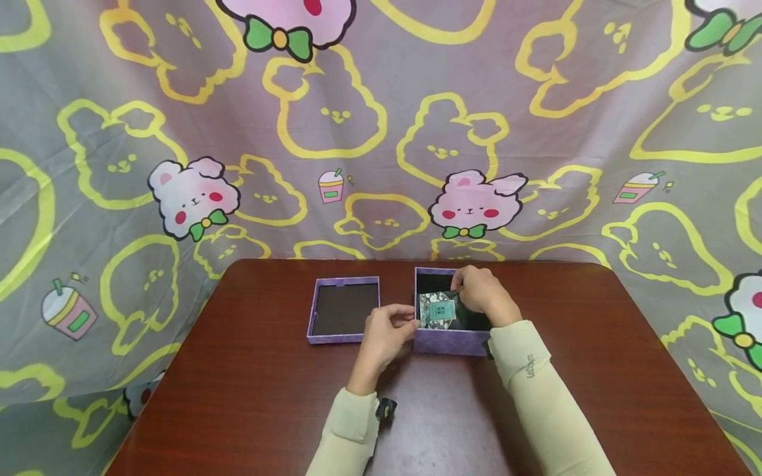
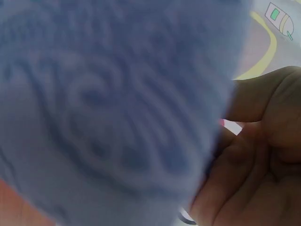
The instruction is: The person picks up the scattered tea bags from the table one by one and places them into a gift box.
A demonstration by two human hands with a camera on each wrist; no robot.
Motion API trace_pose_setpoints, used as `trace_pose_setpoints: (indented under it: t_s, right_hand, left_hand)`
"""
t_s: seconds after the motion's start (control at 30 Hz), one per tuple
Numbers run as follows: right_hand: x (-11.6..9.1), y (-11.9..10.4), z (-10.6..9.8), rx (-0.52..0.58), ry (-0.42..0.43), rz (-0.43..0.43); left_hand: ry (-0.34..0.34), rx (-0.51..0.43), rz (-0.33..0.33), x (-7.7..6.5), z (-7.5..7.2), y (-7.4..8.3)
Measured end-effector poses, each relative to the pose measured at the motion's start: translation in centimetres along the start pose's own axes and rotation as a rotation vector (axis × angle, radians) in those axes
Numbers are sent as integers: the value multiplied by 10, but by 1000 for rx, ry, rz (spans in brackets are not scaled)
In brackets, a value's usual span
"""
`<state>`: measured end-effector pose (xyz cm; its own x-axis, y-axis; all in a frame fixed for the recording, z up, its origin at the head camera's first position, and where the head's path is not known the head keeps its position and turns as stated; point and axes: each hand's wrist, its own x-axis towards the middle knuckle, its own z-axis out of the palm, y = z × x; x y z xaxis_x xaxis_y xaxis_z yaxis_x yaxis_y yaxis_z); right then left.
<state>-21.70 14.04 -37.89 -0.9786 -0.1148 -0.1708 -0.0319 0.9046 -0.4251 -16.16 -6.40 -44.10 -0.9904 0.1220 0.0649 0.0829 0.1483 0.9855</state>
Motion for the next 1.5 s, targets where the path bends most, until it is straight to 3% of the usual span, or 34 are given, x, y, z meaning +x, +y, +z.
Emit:
trace_pose_setpoints:
  t_s: [1.5]
  right_hand:
    - [0,-9,27,-158,32,50]
  left_hand:
    - [-7,10,-16,-1,0,2]
